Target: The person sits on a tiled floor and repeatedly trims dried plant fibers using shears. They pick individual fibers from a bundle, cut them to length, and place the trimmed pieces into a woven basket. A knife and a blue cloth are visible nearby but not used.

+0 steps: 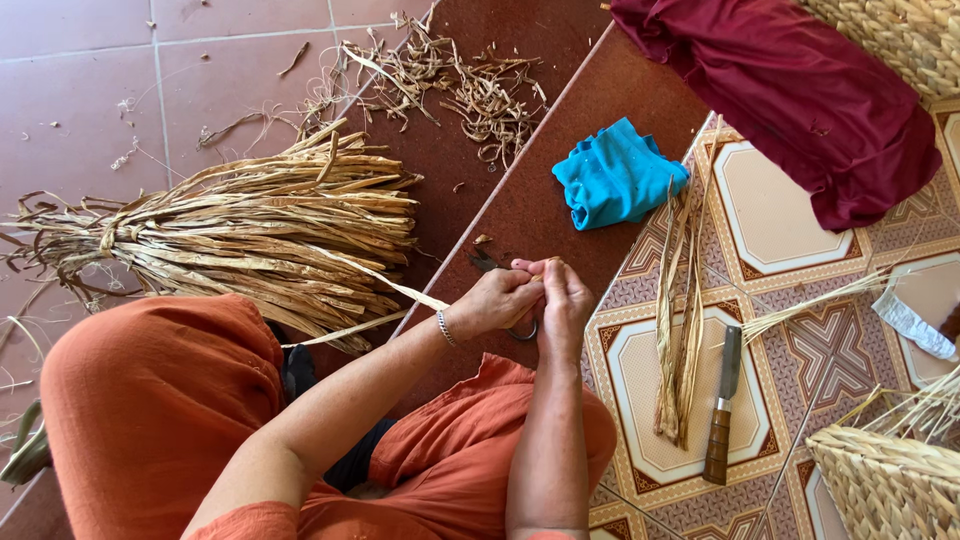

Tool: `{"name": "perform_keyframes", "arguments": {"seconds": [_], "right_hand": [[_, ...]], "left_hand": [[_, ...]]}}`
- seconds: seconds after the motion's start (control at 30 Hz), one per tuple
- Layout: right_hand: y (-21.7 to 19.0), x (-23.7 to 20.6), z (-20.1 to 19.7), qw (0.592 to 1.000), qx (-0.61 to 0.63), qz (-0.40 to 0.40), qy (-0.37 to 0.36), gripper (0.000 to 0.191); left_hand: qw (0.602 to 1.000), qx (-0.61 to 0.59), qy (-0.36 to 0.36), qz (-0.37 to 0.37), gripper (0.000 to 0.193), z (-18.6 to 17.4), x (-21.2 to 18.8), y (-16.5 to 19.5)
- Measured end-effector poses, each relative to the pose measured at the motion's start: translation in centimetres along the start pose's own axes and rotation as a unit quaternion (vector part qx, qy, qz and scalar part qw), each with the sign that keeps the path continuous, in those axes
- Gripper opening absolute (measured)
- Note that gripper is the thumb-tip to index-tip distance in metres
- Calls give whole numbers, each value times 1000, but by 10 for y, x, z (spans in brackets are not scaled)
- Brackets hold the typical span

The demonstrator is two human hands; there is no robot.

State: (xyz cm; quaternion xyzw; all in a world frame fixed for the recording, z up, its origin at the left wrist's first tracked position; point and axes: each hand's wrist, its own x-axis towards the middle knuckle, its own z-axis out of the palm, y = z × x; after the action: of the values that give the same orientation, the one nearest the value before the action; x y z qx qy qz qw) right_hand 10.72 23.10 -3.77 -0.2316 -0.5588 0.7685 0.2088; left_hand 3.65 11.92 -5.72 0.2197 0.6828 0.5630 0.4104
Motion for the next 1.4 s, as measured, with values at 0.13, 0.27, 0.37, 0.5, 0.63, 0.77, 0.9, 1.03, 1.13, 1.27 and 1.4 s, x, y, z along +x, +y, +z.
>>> {"name": "perform_keyframes", "arguments": {"seconds": [0.13, 0.27, 0.37, 0.5, 0.63, 0.77, 0.9, 1.03, 1.13, 1.27, 1.4], "right_hand": [[17, 9, -14, 984, 170, 47, 40, 27], [34, 20, -40, 963, 222, 102, 112, 26], [50, 28, -63, 950, 256, 125, 131, 25], [61, 46, -99, 935, 290, 132, 158, 24], [71, 56, -108, 934, 275, 148, 176, 23], [72, 60, -104, 930, 268, 136, 213, 26], [61, 56, -94, 924, 211, 138, 288, 27], [45, 56, -95, 905, 179, 153, 354, 24], [44, 61, -97, 910, 205, 145, 329, 27], [56, 67, -114, 895, 194, 140, 377, 23], [69, 84, -141, 897, 222, 144, 354, 25]], "left_hand": [[976, 184, 65, 99, 36, 15, 3, 4], [941, 286, 109, 145, 36, 35, 4, 3], [930, 323, 103, 141, 36, 48, 2, 2], [926, 349, 82, 122, 36, 57, -6, 1], [928, 355, 75, 85, 33, 56, -13, 1], [916, 374, 68, 127, 28, 46, -29, -4], [920, 380, 19, 89, 32, 37, -49, -8], [936, 341, -72, -40, 41, 25, -68, -9], [954, 290, -50, 53, 39, 13, -93, -11], [976, 202, -83, -1, 39, -19, -127, -8], [973, 210, -99, -12, 39, -45, -154, 6]]}}
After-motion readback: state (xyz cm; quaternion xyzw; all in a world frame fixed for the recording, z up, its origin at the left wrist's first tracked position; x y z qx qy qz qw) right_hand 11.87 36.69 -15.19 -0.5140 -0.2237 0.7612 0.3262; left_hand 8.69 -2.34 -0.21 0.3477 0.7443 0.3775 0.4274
